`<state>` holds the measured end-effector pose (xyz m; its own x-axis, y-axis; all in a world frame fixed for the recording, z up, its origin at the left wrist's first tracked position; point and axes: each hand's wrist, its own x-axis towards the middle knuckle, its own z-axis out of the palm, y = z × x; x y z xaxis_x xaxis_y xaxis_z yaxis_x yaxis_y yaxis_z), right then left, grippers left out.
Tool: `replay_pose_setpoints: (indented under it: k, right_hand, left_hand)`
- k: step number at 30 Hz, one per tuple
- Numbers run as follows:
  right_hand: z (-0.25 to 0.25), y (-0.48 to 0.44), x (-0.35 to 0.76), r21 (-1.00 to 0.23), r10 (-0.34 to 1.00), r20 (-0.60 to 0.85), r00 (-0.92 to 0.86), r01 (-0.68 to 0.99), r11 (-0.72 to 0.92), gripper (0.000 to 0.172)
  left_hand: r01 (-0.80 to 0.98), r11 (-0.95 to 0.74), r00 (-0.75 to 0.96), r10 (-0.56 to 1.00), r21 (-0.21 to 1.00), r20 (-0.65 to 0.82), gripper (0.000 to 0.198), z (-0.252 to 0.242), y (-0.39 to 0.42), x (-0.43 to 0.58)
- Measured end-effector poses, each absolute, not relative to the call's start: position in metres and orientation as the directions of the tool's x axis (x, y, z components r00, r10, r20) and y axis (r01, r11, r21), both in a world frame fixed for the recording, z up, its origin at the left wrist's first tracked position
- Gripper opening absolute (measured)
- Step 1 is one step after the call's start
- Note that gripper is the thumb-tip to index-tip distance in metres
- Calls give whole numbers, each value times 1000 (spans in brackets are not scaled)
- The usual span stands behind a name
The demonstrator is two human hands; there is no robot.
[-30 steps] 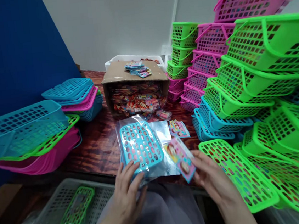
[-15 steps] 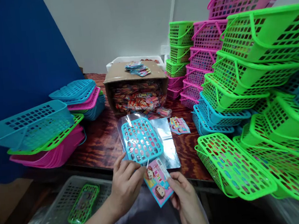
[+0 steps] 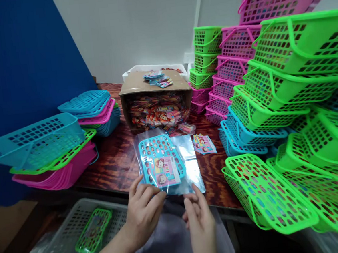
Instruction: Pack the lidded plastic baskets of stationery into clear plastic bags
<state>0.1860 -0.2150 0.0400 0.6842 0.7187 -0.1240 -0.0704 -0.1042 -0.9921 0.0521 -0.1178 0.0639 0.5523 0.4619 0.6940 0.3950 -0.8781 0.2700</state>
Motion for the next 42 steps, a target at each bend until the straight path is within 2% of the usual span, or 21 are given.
replay_pose_setpoints:
  k: [1,3,6,8,10,14,23,28,31,34,36,38,40,41,42]
  right_hand:
    - [35,-221,186,-987,733,0,681,117,-108,42]
    - [26,-228,186,-885,804,254,538,464,-31,33]
    - [16,-222,185,-614,836,481,263,782,107,52]
    - [12,-211,186,-427,831,537,145,896,120,61]
    - [11,-200,188,-288,838,542,54,949,125,61]
    - [15,-180,194,-178,848,526,-62,967,181,54]
    - [24,-147,210,-145,871,468,-149,959,242,60]
    - [28,-145,209,-159,886,447,-121,964,212,63]
    - [26,-151,205,-178,883,461,-86,966,187,65]
    - [14,-174,207,-197,861,502,-81,959,205,68]
    - [3,-197,214,-213,826,556,-98,943,255,66]
    - [-3,-218,225,-258,765,642,-59,923,287,61]
    - [1,-225,239,-435,707,683,182,879,194,49]
    - [6,-221,245,-576,685,632,362,811,104,41]
    - [13,-212,251,-718,672,519,528,696,7,36]
  left_hand:
    - [391,-879,550,462,273,696,20,64,-118,52]
    - [385,-879,541,462,282,702,19,64,-118,53]
    - [385,-874,522,470,295,712,20,64,-117,55]
    - [381,-876,507,467,297,725,23,63,-117,55]
    - [377,-877,498,464,299,733,24,63,-116,55]
    - [374,-875,489,468,308,736,26,64,-117,54]
    - [379,-861,494,497,338,713,28,62,-118,53]
    - [382,-853,505,515,357,692,22,66,-119,53]
    - [329,-855,544,519,402,659,11,69,-121,47]
    - [294,-826,520,561,481,644,20,66,-117,36]
    - [351,-719,405,694,600,595,23,60,-107,29]
    - [396,-506,230,862,766,451,27,53,-92,25]
    - [377,-253,99,968,891,233,37,46,-73,26]
    - [354,-137,75,990,925,118,44,44,-64,27]
    - [328,-36,77,997,944,11,50,41,-55,30]
